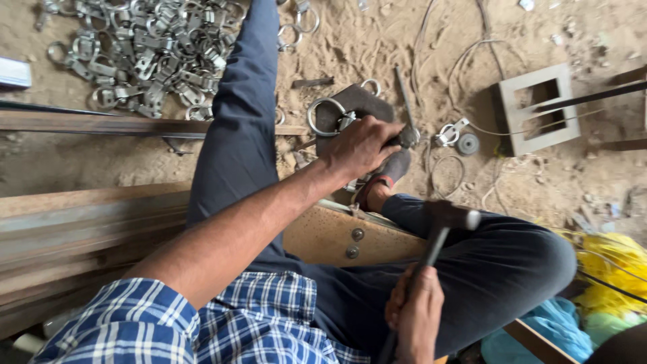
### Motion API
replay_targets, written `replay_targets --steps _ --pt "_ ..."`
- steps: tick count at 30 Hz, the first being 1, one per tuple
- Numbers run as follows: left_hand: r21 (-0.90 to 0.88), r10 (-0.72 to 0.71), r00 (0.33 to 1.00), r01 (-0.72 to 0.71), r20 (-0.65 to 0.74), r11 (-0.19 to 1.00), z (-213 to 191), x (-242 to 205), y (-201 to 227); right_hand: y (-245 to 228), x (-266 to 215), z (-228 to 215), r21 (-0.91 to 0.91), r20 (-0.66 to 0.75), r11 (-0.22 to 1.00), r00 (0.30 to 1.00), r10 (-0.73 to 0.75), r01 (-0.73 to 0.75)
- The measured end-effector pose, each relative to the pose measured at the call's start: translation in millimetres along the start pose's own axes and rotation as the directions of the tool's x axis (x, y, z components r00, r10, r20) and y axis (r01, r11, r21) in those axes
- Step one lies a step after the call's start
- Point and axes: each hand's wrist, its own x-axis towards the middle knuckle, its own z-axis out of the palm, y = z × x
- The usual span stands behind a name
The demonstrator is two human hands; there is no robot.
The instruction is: The person sits on the ground and repeatedly hammers a metal part placed on a small anvil. They adjust the part's position between strikes and continue the process throughout the video.
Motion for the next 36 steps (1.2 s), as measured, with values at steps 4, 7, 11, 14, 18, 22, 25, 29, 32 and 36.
replay_targets --steps 4,7,11,14,18,22,25,29,32,36 --pt "0.091 0.104 0.994 -0.100 -0.045 0.991 -1 1 10 -4 -2 8 -0.202 0.092 0.976 0.994 -0.060 0.078" --pt "0.014 -0.022 0.996 0.020 0.092 1.000 -6 1 8 -19 -5 7 -0.222 0.112 0.957 0.980 -0.164 0.185" --pt "0.010 -0.042 0.995 0.041 0.095 0.999 0 1 3 -54 14 -59 0.297 0.027 0.943 0.986 -0.165 0.150" --pt "0.018 -0.031 0.995 0.029 0.097 0.999 8 3 -2 -128 49 -137 0.327 0.655 0.885 0.597 -0.464 0.330" --pt "0.032 -0.027 0.996 0.024 0.090 0.999 6 3 1 -56 45 -34 -0.079 0.350 0.600 0.585 -0.731 0.796" --pt "0.079 0.186 0.964 -0.174 -0.189 0.981 -21 9 6 -56 17 26 -0.478 0.095 0.731 0.856 -0.508 0.487" --pt "0.051 0.132 0.987 -0.128 -0.093 0.990 -27 -1 17 -49 -13 4 -0.194 -0.052 0.957 0.972 -0.229 0.216" --pt "-0.017 -0.147 0.984 0.149 0.105 0.989 -18 1 23 -25 -23 -40 -0.096 -0.039 0.970 0.973 -0.229 0.224" --pt "-0.075 -0.127 0.989 0.121 -0.075 0.990 -17 -1 14 -11 -10 -57 -0.077 -0.082 0.985 0.984 -0.159 0.153" --pt "-0.278 -0.348 0.924 0.297 -0.157 0.914 -11 -15 9 -7 -6 -70 0.045 -0.055 0.996 0.995 -0.078 0.081"
